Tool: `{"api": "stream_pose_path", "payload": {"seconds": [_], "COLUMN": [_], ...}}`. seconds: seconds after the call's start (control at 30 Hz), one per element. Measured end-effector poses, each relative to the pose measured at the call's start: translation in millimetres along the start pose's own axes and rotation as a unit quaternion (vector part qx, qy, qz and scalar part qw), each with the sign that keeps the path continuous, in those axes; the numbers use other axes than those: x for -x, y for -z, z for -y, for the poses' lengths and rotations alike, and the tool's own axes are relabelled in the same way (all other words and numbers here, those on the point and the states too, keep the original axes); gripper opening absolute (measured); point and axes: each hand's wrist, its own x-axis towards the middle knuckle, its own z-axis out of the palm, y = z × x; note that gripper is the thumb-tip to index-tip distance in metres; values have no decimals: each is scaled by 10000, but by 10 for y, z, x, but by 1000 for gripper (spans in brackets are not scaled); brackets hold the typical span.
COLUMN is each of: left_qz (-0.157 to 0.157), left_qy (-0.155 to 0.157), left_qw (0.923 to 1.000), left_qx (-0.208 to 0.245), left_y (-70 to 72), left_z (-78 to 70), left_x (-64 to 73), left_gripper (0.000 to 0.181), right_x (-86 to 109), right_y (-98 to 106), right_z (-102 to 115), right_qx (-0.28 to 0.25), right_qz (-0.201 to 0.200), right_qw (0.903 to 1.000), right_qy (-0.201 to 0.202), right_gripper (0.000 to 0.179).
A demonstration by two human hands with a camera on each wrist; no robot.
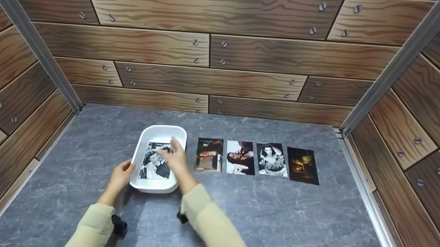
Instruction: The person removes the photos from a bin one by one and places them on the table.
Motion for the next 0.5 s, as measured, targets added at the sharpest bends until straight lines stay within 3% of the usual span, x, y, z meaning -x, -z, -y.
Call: {"api": "stream_pose_path", "payload": {"seconds": [0.13,0.27,0.5], "left_qz": [3,-30,-67], "left_qy": [-71,-150,-152], "left_qw": [10000,9999,9999], "left_qx": [6,46,-42], "left_y": [0,0,2], "left_z": [-18,-23,-10], "left_x": [-22,-25,20], "left_gripper": [39,38,37], "right_x": [-23,-111,-142], "right_y": [-183,-253,-282], "right_z": [-141,-316,-421], "right_qx": [-9,151,617], "right_qz": [182,-157,-563], "right_qw": [9995,9979,9911], "right_qy": [-259,-603,-1039], "right_gripper": [73,71,78]}}
